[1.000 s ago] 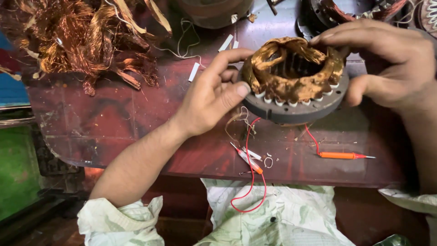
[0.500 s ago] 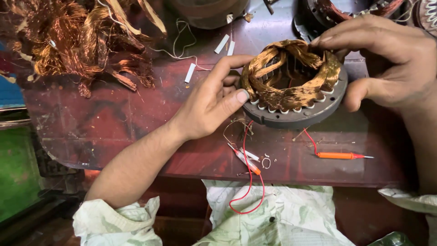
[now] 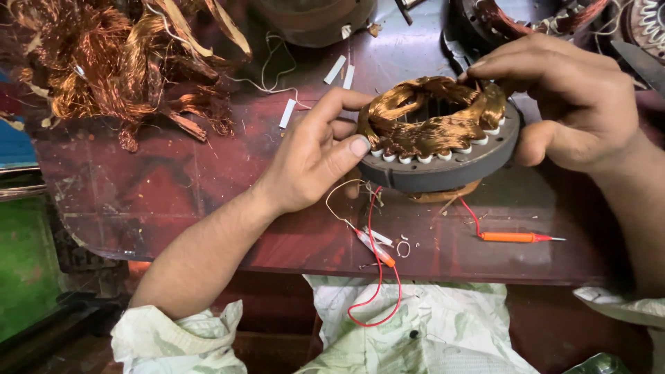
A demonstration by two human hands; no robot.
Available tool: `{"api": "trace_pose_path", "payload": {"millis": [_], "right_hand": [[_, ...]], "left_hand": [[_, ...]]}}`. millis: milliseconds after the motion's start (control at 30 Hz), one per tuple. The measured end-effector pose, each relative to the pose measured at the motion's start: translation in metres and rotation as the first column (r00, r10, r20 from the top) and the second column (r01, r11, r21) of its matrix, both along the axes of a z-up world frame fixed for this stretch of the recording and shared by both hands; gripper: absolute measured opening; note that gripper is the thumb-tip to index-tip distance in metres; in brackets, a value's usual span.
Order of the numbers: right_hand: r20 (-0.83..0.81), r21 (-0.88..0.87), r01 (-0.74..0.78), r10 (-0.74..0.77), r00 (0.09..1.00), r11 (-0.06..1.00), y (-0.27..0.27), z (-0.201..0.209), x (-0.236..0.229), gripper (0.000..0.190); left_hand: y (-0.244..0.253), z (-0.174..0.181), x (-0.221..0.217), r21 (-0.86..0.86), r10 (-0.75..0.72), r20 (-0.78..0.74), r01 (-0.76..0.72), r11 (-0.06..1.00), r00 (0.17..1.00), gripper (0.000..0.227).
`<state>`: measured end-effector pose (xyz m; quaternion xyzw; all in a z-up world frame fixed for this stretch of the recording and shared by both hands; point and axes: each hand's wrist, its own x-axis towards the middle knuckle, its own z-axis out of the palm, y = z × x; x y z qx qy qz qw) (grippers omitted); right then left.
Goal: The person uses pliers to pull and adjust copper windings inside a motor stator. They repeatedly reposition the coil bundles and tuck them into the stator slots, working around the circular component.
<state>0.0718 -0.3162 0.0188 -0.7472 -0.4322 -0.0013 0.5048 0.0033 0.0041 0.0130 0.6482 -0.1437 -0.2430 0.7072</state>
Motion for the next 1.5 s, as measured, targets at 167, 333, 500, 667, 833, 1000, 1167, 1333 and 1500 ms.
{"api": "trace_pose_path", "payload": {"millis": [167, 333, 500, 667, 833, 1000, 1167, 1333, 1500], "right_hand": [[-0.018, -0.038, 0.019, -0.019, 1.000, 0.999, 0.001, -0.001, 0.000, 0.088], [0.006, -0.042, 0.018, -0.018, 1.000, 0.999, 0.002, 0.001, 0.000, 0.087], [0.034, -0.047, 0.032, -0.030, 0.999, 0.998, 0.003, 0.002, -0.002, 0.087], [0.186, -0.102, 0.091, -0.071, 0.980, 0.991, 0.005, 0.006, -0.004, 0.091], [0.332, -0.116, 0.115, -0.070, 0.941, 0.987, 0.007, 0.008, -0.009, 0.087], [0.540, -0.175, 0.057, 0.048, 0.840, 0.983, 0.013, 0.003, -0.017, 0.081], [0.626, -0.160, 0.001, 0.101, 0.773, 0.987, 0.022, -0.001, -0.026, 0.073], [0.637, -0.172, -0.041, 0.143, 0.757, 0.984, 0.033, -0.010, -0.032, 0.064], [0.605, -0.189, -0.026, 0.137, 0.785, 0.982, 0.035, -0.011, -0.033, 0.066]], "left_hand": [[0.000, -0.003, 0.001, -0.029, 0.003, -0.015, -0.003, 1.000, 1.000, 0.047], [0.000, -0.003, 0.002, -0.028, 0.012, -0.020, -0.012, 1.000, 1.000, 0.048], [0.001, -0.005, 0.002, -0.045, 0.014, -0.032, -0.015, 0.999, 0.999, 0.050], [0.000, -0.008, 0.000, -0.052, 0.036, 0.166, -0.028, 0.998, 0.985, 0.047], [0.000, -0.008, 0.004, 0.127, 0.004, 0.375, -0.055, 0.990, 0.927, 0.052], [0.004, -0.008, 0.005, 0.315, -0.084, 0.483, -0.084, 0.945, 0.871, 0.052], [0.003, -0.008, 0.003, 0.372, -0.117, 0.494, -0.088, 0.924, 0.861, 0.063], [0.003, -0.012, 0.002, 0.431, -0.172, 0.573, -0.116, 0.895, 0.801, 0.079], [0.004, -0.010, 0.006, 0.474, -0.233, 0.583, -0.093, 0.875, 0.778, 0.103]]}}
